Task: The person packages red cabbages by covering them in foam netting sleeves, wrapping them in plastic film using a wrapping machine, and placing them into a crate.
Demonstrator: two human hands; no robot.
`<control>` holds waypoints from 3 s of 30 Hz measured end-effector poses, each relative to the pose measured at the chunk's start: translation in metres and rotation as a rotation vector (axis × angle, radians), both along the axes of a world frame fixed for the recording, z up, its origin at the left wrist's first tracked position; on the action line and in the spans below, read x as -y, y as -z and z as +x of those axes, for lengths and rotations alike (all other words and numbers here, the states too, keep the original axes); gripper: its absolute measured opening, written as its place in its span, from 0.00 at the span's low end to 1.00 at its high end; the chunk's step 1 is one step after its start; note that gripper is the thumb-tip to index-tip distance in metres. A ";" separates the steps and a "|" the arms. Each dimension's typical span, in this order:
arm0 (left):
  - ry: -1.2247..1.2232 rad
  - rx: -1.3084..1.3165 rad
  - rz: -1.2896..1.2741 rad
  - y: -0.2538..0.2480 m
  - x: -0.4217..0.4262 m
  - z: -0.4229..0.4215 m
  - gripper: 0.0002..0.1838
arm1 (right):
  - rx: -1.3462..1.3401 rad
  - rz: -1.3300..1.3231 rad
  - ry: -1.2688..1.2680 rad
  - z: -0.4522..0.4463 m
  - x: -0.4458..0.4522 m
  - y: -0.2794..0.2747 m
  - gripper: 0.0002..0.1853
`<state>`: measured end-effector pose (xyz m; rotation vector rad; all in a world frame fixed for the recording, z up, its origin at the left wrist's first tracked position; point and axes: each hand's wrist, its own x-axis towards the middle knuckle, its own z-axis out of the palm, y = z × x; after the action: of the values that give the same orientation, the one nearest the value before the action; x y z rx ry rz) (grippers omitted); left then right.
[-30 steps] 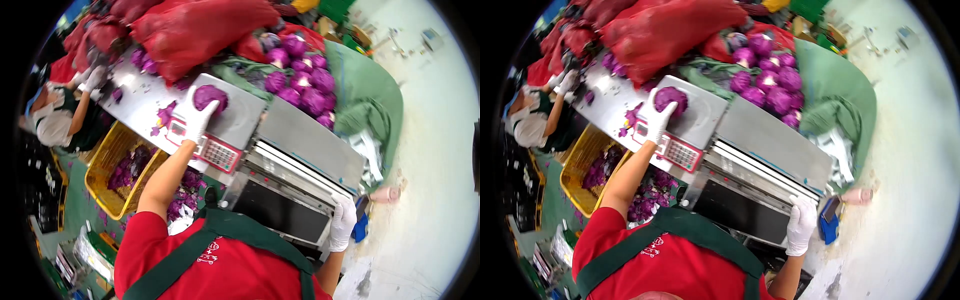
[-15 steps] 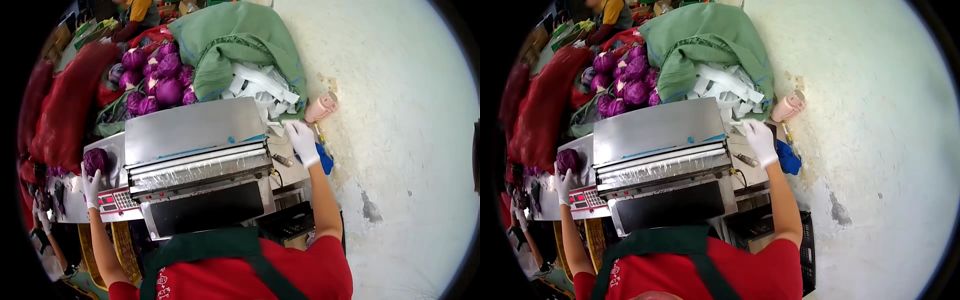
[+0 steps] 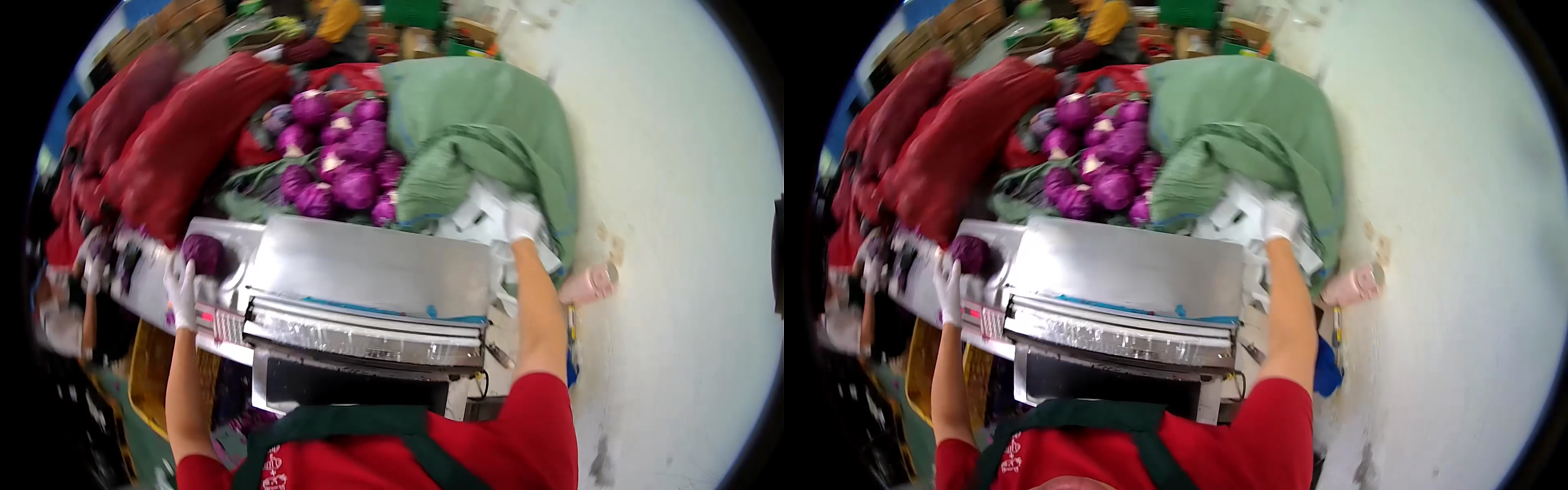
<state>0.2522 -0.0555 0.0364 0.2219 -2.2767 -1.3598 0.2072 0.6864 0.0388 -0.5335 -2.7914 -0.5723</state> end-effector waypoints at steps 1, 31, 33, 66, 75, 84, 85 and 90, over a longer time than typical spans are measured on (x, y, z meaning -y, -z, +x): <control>-0.084 0.010 0.055 0.006 0.003 0.006 0.29 | -0.073 -0.059 -0.079 0.004 -0.005 0.001 0.11; 0.532 0.175 1.206 -0.087 -0.160 0.192 0.07 | 0.106 -1.739 -0.804 0.228 0.437 -0.139 0.18; 0.441 -0.087 0.865 -0.088 -0.155 0.190 0.06 | 0.020 -1.825 -0.900 0.221 0.469 -0.128 0.16; 0.102 0.184 -0.389 0.049 0.064 -0.040 0.10 | 0.332 -2.260 -0.015 -0.041 0.619 -0.002 0.19; 0.569 0.611 1.866 -0.026 0.058 0.064 0.26 | 0.287 -1.922 -0.463 0.086 0.600 -0.115 0.12; 0.818 0.843 1.597 -0.024 0.033 0.118 0.42 | 1.460 -1.951 -0.620 0.150 0.565 -0.154 0.36; 0.724 0.823 1.536 -0.049 0.020 0.127 0.39 | 1.234 -2.108 -0.557 0.151 0.566 -0.151 0.35; 0.762 0.737 1.648 -0.088 0.011 0.136 0.27 | 0.883 -2.377 -0.297 0.161 0.505 -0.102 0.23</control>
<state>0.3880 -0.0662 0.1241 0.4005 -0.8871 -3.7179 0.3678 0.1814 0.1404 0.0469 -2.2677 3.3112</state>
